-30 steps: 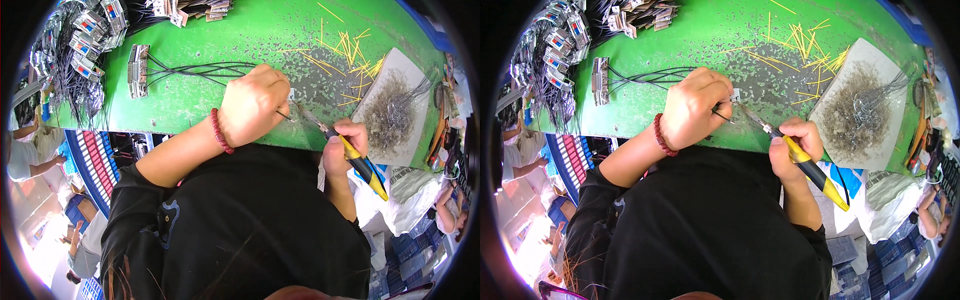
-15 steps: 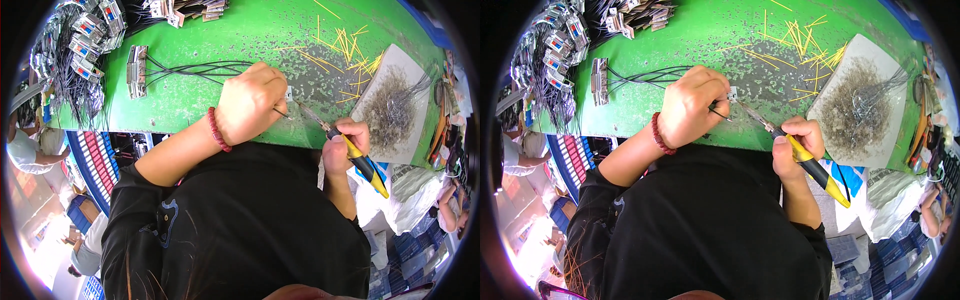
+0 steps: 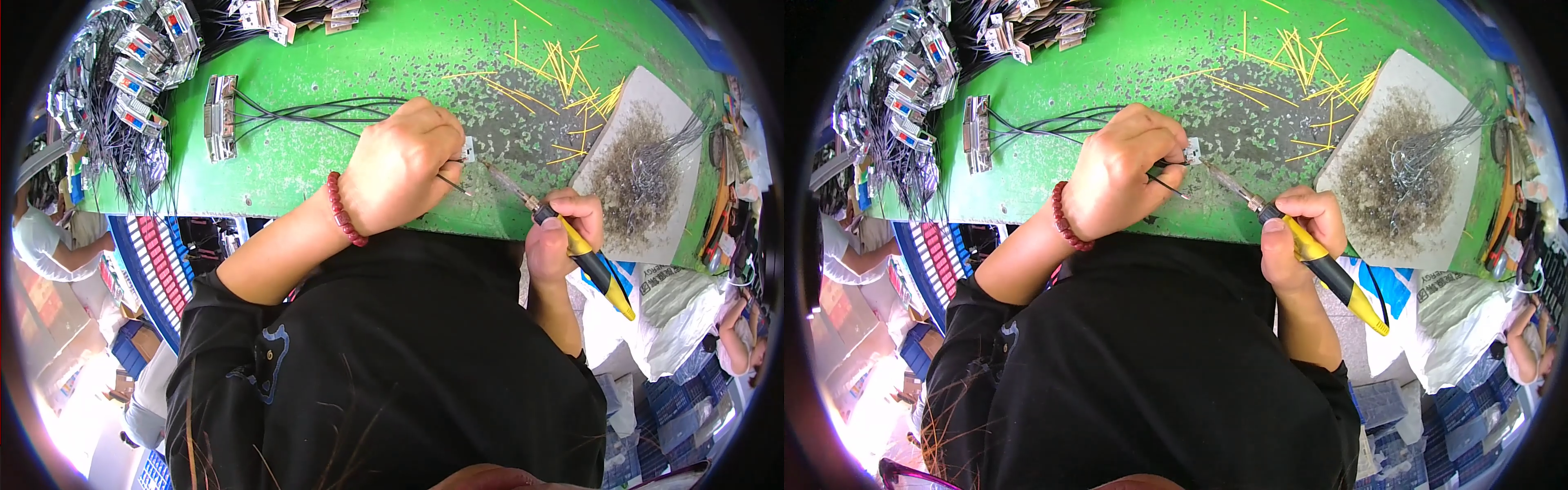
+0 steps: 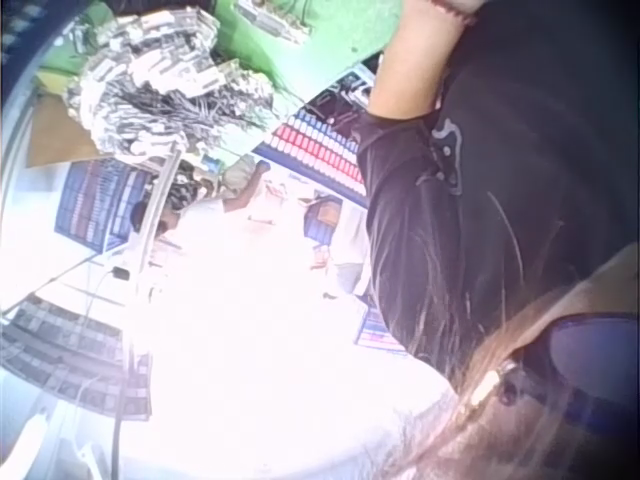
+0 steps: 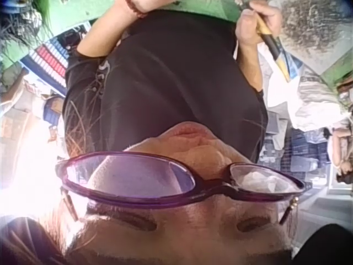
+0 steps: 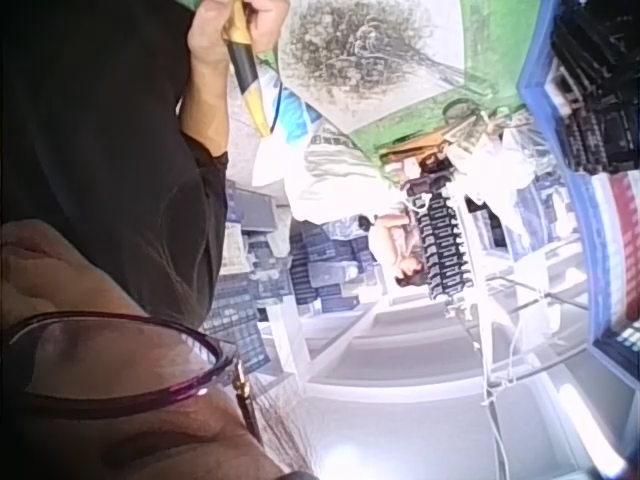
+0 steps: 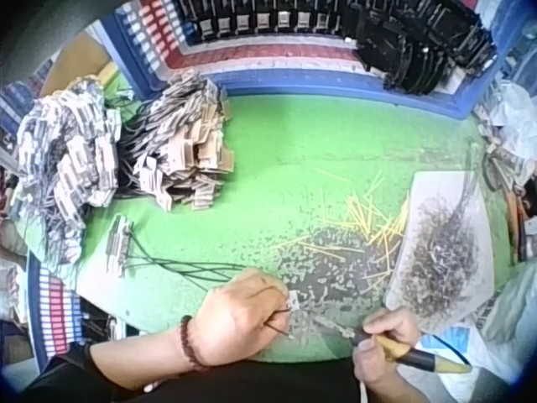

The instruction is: The person solders wires onto a circuit board using a soldering iron, then places the assembly inside a toy car body and solders another wire to the board.

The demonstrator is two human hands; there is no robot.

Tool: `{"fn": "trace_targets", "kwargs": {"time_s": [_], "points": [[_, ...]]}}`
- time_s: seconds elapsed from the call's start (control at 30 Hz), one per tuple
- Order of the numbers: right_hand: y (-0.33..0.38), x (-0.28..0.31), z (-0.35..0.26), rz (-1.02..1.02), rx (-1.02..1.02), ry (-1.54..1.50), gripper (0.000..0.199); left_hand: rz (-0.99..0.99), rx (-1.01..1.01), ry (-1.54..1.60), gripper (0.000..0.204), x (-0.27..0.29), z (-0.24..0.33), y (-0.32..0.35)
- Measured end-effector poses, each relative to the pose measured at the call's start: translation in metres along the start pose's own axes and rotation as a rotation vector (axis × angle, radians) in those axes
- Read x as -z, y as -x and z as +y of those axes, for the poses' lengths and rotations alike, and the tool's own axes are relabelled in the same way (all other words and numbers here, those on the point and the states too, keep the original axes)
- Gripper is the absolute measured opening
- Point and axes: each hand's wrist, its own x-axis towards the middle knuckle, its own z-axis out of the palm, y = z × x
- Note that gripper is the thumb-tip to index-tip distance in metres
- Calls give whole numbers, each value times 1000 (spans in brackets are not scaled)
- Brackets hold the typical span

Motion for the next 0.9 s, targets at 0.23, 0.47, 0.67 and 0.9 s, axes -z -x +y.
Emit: {"fn": "trace_targets", "kwargs": {"time_s": [0.23, 0.47, 0.67, 0.9], "points": [[-2, -2, -2, 9, -18, 4, 19, -83, 29, -19, 10, 4, 3, -2], [-4, -3, -2, 1, -31, 4, 21, -221, 47, -105, 9, 11, 8, -13], [-4, -2, -1, 0, -17, 2, 23, -258, 26, -15, 11, 13, 1, -15], [-3, -2, -3, 4, -66, -8, 20, -231, 25, 68, 13, 14, -4, -14]]}}
